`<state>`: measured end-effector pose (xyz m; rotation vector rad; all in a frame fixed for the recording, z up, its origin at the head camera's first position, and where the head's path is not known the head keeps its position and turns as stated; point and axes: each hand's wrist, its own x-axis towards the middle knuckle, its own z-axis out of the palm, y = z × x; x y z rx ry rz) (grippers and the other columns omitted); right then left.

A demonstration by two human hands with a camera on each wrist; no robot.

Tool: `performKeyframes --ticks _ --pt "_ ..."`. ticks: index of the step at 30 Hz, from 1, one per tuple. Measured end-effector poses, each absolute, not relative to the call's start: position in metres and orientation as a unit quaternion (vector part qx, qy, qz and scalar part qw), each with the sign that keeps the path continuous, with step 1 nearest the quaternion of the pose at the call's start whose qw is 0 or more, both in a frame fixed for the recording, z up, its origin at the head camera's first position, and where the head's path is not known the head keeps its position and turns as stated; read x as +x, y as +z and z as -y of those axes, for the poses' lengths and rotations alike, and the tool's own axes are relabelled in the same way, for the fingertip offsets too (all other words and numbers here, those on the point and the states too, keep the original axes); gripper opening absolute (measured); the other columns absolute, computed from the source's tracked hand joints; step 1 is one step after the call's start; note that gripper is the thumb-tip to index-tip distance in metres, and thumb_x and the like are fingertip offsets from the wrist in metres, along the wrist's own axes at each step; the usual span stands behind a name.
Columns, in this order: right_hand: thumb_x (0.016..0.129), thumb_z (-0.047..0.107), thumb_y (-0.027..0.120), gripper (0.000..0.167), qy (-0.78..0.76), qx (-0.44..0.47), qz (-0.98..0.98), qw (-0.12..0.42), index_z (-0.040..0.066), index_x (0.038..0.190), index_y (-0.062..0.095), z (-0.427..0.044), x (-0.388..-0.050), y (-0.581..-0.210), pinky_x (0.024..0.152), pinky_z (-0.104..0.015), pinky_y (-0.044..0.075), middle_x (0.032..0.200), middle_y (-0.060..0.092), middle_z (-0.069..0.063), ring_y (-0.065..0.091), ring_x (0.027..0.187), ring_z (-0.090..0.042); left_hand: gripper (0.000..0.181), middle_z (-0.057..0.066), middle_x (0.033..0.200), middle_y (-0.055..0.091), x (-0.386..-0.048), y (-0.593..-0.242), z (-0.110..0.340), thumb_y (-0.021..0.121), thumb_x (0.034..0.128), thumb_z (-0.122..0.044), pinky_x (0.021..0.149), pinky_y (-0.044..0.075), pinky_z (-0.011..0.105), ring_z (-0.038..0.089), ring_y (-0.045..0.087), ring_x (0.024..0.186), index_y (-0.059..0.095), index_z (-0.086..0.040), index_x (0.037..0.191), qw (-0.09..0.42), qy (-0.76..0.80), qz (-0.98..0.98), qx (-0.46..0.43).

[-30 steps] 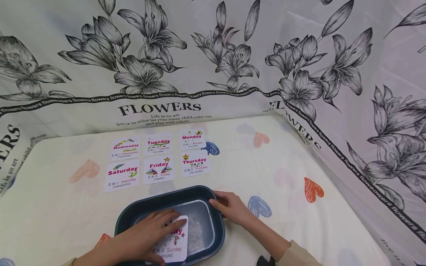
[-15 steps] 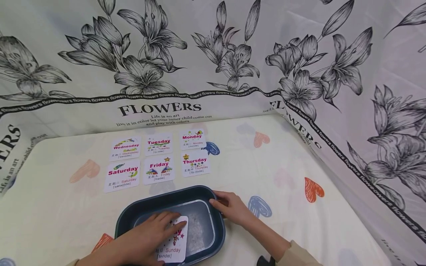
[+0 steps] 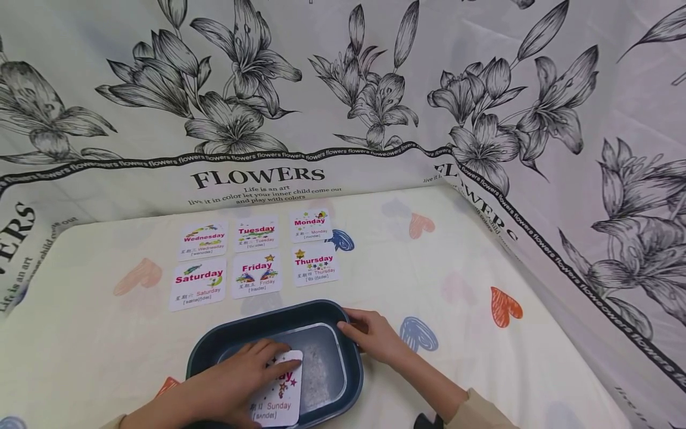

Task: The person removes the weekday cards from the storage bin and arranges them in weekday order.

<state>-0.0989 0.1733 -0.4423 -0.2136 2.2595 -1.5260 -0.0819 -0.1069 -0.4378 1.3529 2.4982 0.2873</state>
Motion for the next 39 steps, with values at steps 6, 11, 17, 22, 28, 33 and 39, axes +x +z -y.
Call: performKeyframes --ticks 6,11,17,22,28,33,39 --pt "0.093 0.025 0.055 0.047 -0.545 -0.075 -0.811 0.199 -0.002 0.131 0.049 -0.173 -0.099 -0.443 0.062 -0.032 0.055 0.124 0.055 -0.023 0.062 0.101 -0.034 0.1 0.002 0.139 0.038 -0.081 -0.442 0.106 0.073 0.0503 -0.066 0.089 0.042 0.058 0.024 0.04 0.115 0.036 -0.035 0.138 0.132 0.094 -0.867 0.472" --pt "0.093 0.025 0.055 0.048 -0.541 -0.073 -0.815 0.197 -0.002 0.131 0.049 -0.173 -0.099 -0.444 0.061 -0.032 0.055 0.124 0.055 -0.023 0.062 0.1 -0.034 0.101 0.002 0.139 0.038 -0.081 -0.441 0.106 0.075 0.0506 -0.063 0.089 0.043 0.057 0.024 0.041 0.114 0.036 -0.032 0.139 0.123 0.08 -0.866 0.478" --pt "0.092 0.027 0.055 0.048 -0.537 -0.073 -0.817 0.196 -0.001 0.131 0.049 -0.173 -0.1 -0.444 0.061 -0.032 0.055 0.124 0.056 -0.022 0.062 0.101 -0.034 0.099 0.001 0.139 0.04 -0.083 -0.438 0.108 0.074 0.0565 -0.061 0.089 0.045 0.053 0.022 0.043 0.113 0.035 -0.025 0.141 0.111 0.081 -0.868 0.477" --pt "0.093 0.026 0.055 0.048 -0.535 -0.077 -0.818 0.195 -0.002 0.131 0.048 -0.174 -0.1 -0.444 0.061 -0.031 0.055 0.123 0.057 -0.022 0.063 0.099 -0.031 0.099 0.0 0.139 0.041 -0.083 -0.436 0.109 0.062 0.059 -0.074 0.089 0.045 0.053 0.022 0.044 0.114 0.037 -0.024 0.141 0.123 0.093 -0.872 0.464" --pt "0.093 0.027 0.055 0.049 -0.537 -0.076 -0.817 0.197 -0.002 0.131 0.048 -0.174 -0.1 -0.442 0.06 -0.031 0.055 0.122 0.057 -0.022 0.063 0.099 -0.032 0.101 0.001 0.139 0.041 -0.083 -0.435 0.105 0.069 0.0539 -0.071 0.088 0.045 0.055 0.023 0.042 0.114 0.038 -0.026 0.139 0.139 0.085 -0.877 0.452" --pt "0.093 0.027 0.055 0.049 -0.543 -0.074 -0.812 0.202 -0.002 0.131 0.048 -0.174 -0.1 -0.442 0.061 -0.032 0.055 0.124 0.056 -0.023 0.062 0.1 -0.033 0.102 0.003 0.135 0.042 -0.085 -0.435 0.1 0.077 0.0497 -0.063 0.092 0.042 0.054 0.023 0.042 0.112 0.038 -0.029 0.138 0.165 0.094 -0.884 0.427" --pt "0.093 0.027 0.055 0.048 -0.547 -0.077 -0.808 0.204 -0.002 0.131 0.048 -0.175 -0.099 -0.442 0.062 -0.031 0.055 0.124 0.056 -0.023 0.062 0.101 -0.033 0.107 0.004 0.136 0.038 -0.086 -0.436 0.099 0.079 0.049 -0.06 0.096 0.039 0.054 0.024 0.04 0.114 0.033 -0.027 0.141 0.178 0.12 -0.879 0.425"
